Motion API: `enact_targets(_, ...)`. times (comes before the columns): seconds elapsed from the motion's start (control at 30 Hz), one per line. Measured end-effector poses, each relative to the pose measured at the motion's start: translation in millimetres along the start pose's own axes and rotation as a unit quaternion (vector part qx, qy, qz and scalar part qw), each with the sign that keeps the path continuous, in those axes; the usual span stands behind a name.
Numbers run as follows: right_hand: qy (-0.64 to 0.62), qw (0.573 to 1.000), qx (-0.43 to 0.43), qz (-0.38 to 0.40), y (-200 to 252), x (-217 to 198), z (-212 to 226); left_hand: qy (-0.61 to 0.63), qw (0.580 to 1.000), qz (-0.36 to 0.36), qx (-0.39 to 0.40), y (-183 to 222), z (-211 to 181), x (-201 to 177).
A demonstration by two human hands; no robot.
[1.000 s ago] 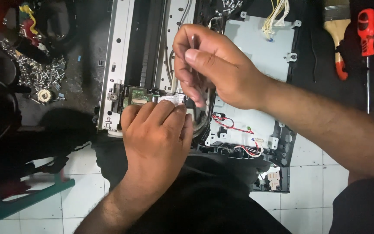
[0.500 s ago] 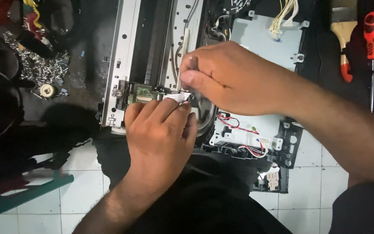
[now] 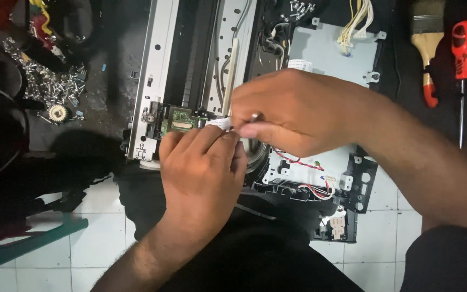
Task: Disconnecting internal ribbon cables and small wire connectors from a circuit board during the disassembly of an electronic device.
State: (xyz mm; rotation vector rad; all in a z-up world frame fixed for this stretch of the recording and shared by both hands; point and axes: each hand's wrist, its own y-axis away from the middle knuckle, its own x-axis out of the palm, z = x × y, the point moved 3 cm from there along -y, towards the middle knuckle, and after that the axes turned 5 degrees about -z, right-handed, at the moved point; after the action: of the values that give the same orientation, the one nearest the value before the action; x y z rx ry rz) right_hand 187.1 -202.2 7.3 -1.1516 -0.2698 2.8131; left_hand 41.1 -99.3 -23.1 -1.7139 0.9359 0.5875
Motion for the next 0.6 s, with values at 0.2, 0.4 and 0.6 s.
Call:
enact_targets(0.2,-0.005,1.000,0.002,-0.014,5,3,1,0.011,1.000,-0.004,0.012,3,1,2)
enact_targets(0.4,0.023,0.999,0.037,-0.002,-10,5,2,0.002,1.000,-0.002,0.017,4,1,2)
enact_targets(0.6,-0.008,1.000,0.023,-0.015,-19,3,-3,0.009,1.000,0.008,0.001,6,0,1)
